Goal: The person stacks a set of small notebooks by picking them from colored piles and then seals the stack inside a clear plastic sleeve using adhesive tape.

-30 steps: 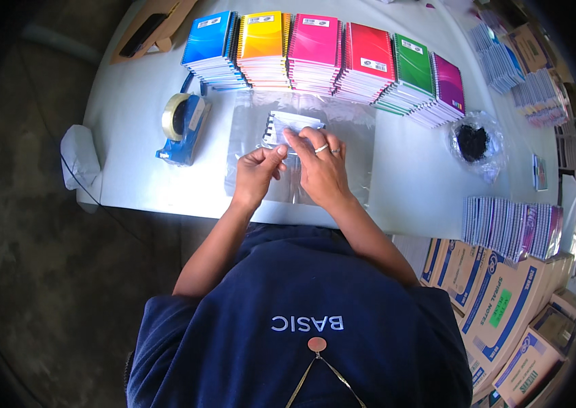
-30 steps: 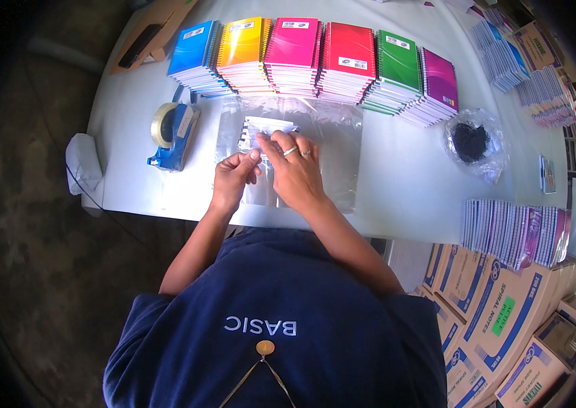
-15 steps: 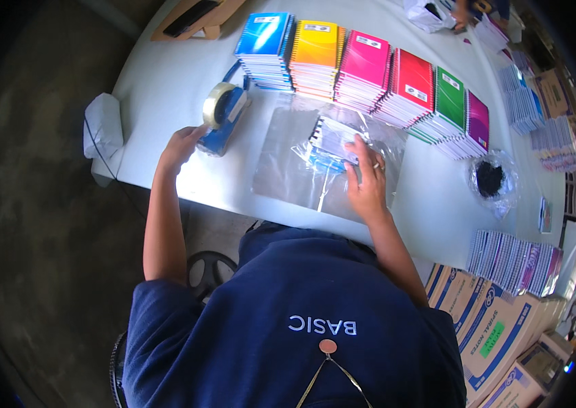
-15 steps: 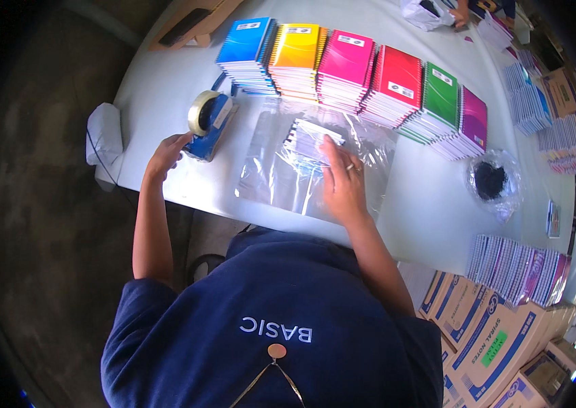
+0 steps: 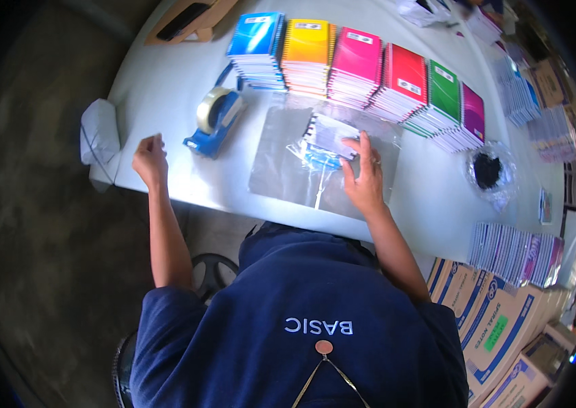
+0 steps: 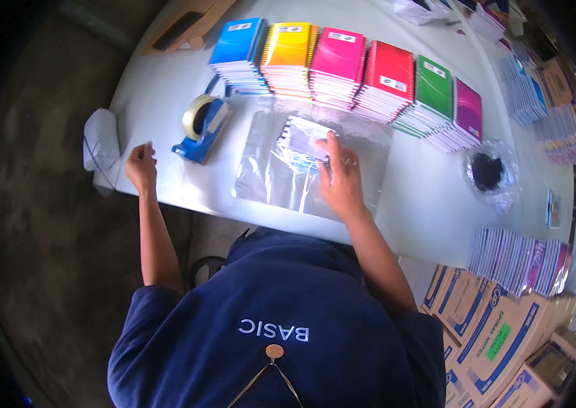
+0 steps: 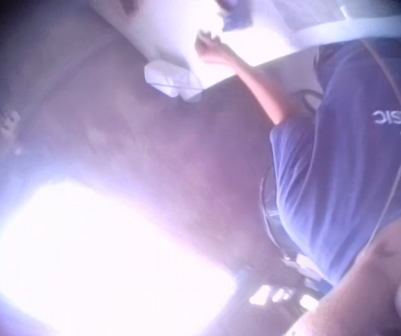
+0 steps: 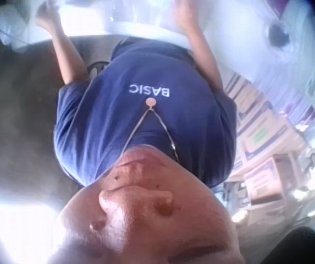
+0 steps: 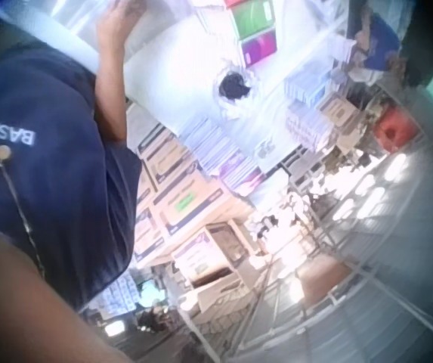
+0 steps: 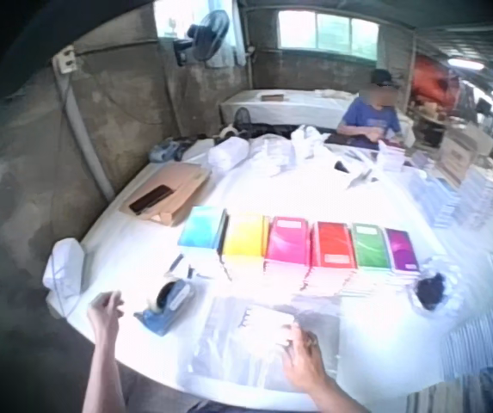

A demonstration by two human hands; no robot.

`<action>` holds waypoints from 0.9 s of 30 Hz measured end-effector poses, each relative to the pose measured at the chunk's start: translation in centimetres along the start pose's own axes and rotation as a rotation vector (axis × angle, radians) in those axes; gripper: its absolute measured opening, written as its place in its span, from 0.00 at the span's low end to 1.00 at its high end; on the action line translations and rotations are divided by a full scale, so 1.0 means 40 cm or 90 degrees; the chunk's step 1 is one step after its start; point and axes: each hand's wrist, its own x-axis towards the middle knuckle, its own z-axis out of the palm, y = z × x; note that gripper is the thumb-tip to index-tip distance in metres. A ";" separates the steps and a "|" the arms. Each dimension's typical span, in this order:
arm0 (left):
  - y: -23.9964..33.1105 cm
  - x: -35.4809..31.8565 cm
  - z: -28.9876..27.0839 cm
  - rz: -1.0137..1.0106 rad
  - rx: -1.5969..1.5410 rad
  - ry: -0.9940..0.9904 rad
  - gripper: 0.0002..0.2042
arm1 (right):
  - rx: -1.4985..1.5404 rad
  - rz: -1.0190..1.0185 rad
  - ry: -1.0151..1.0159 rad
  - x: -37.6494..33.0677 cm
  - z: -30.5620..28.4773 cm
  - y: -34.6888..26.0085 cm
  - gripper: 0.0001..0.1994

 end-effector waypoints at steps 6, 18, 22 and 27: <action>0.504 -0.412 0.120 -0.169 -0.489 -0.561 0.18 | 0.035 -0.023 0.038 -0.014 0.013 0.009 0.36; 0.208 -0.462 0.344 -0.088 -0.239 -0.382 0.18 | -0.220 0.037 -0.222 0.087 -0.086 -0.082 0.26; 0.223 -0.515 0.343 0.019 -0.142 -0.530 0.16 | -0.133 0.100 -0.232 0.162 -0.014 -0.061 0.36; 0.212 -0.498 0.299 -0.336 -0.559 -0.849 0.26 | 0.414 0.239 -0.063 0.144 -0.003 -0.005 0.45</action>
